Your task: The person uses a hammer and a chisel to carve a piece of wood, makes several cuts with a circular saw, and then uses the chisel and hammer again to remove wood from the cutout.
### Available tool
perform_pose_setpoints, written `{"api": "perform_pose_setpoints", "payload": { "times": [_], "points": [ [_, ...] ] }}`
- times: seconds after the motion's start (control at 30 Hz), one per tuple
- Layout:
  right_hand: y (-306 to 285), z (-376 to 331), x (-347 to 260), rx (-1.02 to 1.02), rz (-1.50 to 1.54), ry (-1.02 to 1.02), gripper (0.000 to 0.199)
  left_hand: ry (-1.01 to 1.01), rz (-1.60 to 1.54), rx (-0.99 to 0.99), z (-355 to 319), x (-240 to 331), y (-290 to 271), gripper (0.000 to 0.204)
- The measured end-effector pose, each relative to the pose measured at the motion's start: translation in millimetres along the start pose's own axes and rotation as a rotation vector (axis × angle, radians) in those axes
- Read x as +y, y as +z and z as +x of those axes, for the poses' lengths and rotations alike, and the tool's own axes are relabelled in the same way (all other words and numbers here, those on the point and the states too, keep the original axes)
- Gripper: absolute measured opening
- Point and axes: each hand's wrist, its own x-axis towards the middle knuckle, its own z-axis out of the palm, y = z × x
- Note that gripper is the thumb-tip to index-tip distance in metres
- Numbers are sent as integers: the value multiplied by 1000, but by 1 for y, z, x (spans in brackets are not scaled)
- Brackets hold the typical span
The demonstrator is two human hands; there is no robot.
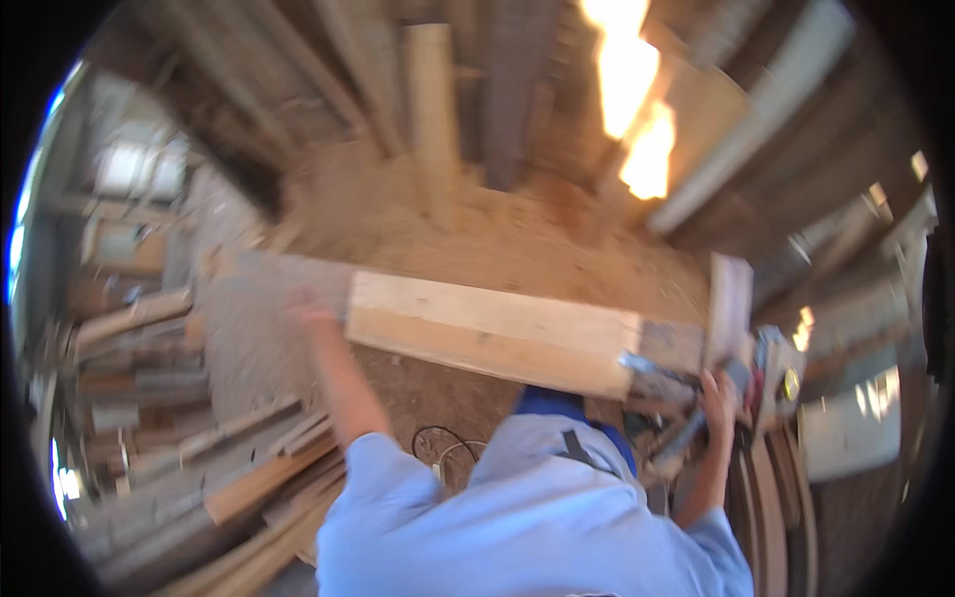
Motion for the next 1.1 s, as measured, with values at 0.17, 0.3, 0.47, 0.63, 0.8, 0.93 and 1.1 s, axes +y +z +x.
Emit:
{"api": "perform_pose_setpoints", "payload": {
  "times": [0.17,0.3,0.47,0.63,0.8,0.93,1.1],
  "points": [
    [6,8,-17,96,145,44,34,310,-502,-482,-80,162,-26,29],
    [-3,-14,-54,174,36,-35,34,772,-645,-1018,-267,332,-22,79],
    [-3,-34,-114,163,127,-138,35,1504,-1007,-1406,-372,488,-119,90],
    [-6,-25,-55,310,573,-51,58,1579,-659,-1565,-379,513,-90,51],
    [4,-21,74,419,-128,454,66,1907,98,-1386,-363,472,-32,64],
    [32,-16,110,335,-93,486,65,1820,112,-1467,-363,443,-28,67],
    [37,-8,109,331,-13,516,67,1804,116,-1542,-384,437,-28,48]
  ]
}}
